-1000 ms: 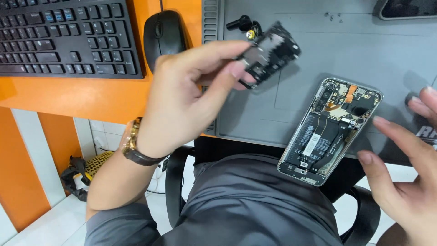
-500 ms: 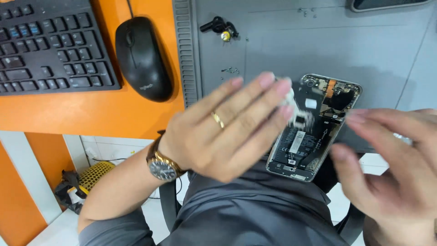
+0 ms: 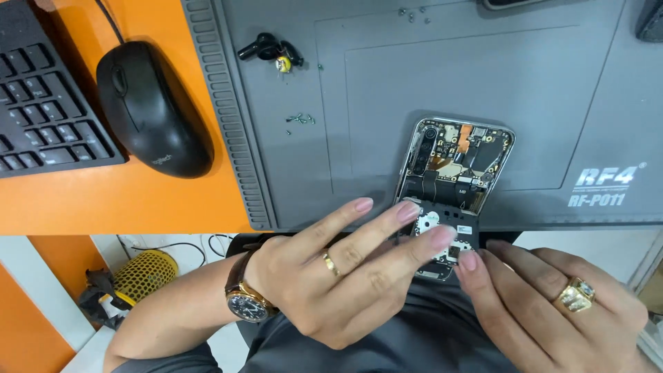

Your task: The person places a small black circuit board into the internal cavity of a disassembled smartphone. They then use a screwdriver to tighten screws around the board and other internal components to secure them in place.

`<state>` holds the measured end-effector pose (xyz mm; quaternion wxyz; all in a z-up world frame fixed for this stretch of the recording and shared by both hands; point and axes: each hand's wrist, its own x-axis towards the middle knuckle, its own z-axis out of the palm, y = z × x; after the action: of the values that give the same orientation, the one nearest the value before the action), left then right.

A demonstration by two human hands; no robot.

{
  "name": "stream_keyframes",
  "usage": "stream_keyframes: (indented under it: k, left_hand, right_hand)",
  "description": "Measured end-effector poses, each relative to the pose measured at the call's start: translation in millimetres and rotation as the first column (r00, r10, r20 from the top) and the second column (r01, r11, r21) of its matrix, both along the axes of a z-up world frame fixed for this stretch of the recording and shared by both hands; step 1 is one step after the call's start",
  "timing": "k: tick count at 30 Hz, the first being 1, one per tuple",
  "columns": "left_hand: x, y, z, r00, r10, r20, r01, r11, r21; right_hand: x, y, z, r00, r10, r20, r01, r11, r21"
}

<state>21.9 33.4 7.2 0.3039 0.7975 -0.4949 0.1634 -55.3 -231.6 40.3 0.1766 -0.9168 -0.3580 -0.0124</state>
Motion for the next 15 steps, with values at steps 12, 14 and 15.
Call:
stream_keyframes:
  k: [12,14,15]
  left_hand:
    - [32,-7,2,0.980,0.190,0.059,-0.194,0.978,0.073]
    - [29,-4,3,0.975,0.212,0.063,-0.218,0.970,0.109]
    - [28,-3,3,0.970,0.234,0.070,-0.241,0.960,0.143]
  right_hand:
    - [18,-25,1,0.998,-0.019,-0.056,0.015,0.997,-0.082]
    - [-3,-45,-3,0.989,-0.086,-0.124,0.072,0.991,-0.115]
    - [-13,-55,-5,0.970,-0.155,-0.186,0.127,0.980,-0.153]
